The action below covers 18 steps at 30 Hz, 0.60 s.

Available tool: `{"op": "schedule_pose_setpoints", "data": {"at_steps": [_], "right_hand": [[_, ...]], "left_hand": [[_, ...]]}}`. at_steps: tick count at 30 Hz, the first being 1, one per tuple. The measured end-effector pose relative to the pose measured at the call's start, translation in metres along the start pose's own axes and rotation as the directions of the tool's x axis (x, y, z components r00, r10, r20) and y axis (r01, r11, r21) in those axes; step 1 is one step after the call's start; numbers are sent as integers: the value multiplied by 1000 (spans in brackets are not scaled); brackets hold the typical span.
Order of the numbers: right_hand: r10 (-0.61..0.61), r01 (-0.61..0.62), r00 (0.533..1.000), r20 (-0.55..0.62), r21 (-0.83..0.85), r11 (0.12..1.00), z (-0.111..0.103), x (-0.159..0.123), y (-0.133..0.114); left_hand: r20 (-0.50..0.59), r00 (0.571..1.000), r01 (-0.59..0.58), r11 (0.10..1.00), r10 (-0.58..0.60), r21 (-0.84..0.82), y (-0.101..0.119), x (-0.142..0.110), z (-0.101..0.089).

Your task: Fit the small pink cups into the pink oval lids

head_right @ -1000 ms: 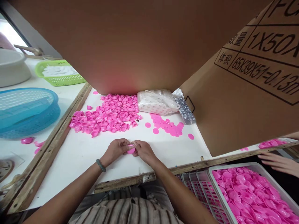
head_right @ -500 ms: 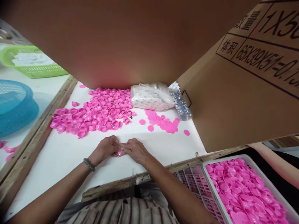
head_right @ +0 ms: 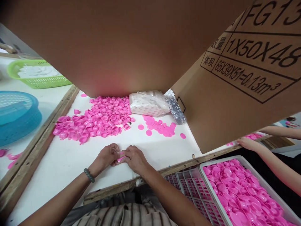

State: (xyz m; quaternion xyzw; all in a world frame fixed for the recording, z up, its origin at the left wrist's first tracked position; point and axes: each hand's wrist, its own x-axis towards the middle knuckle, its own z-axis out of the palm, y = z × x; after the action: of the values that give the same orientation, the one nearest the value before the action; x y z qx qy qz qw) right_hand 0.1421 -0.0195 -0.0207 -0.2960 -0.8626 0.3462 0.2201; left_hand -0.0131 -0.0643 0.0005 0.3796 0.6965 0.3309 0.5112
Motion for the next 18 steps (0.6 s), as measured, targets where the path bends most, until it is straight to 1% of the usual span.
{"op": "schedule_pose_setpoints", "data": {"at_steps": [2,3,4,5,6,7,8,9,10,12,13,15,16,18], "right_hand": [[8,-9,1000,26,20,1000,-6,2,7],[14,-14,1000,-4,24,1000,-12,3,14],[25,-26,997,-74,-4,1000,-20,5,23],[38,-51,984,-175,-71,996,-29,7,33],[45,-96,959,-279,-172,980,-39,9,45],[41,-149,935,-352,-284,947,-49,11,56],[29,-185,929,-370,-394,900,-57,13,65],[13,-190,940,-342,-490,851,-63,15,73],[-6,-165,958,-287,-565,808,-65,15,77],[-74,-52,984,-162,-657,752,-60,16,77],[-120,9,986,-117,-676,737,-53,17,73],[-208,107,976,-72,-667,737,-36,18,59],[-244,152,968,-58,-639,755,-28,21,51],[-287,219,957,-48,-532,818,-17,29,37]], "left_hand": [[59,998,-37,999,36,14,-2,-4,-1],[101,993,-54,998,52,14,-3,-7,-2],[148,987,-65,998,61,20,-4,-10,-5],[193,979,-74,997,66,35,-5,-13,-9],[232,970,-83,995,67,61,-5,-16,-13],[260,964,-94,991,65,100,-5,-18,-18],[271,961,-106,983,63,150,-3,-20,-22],[264,962,-129,971,72,204,-1,-21,-26],[239,966,-157,953,94,258,2,-20,-29],[136,975,-214,905,175,369,8,-15,-32],[72,972,-234,878,224,417,11,-11,-32],[-38,947,-261,831,320,491,13,-1,-29],[-75,929,-274,807,363,523,13,5,-27],[-102,896,-303,762,433,572,11,14,-23]]}}
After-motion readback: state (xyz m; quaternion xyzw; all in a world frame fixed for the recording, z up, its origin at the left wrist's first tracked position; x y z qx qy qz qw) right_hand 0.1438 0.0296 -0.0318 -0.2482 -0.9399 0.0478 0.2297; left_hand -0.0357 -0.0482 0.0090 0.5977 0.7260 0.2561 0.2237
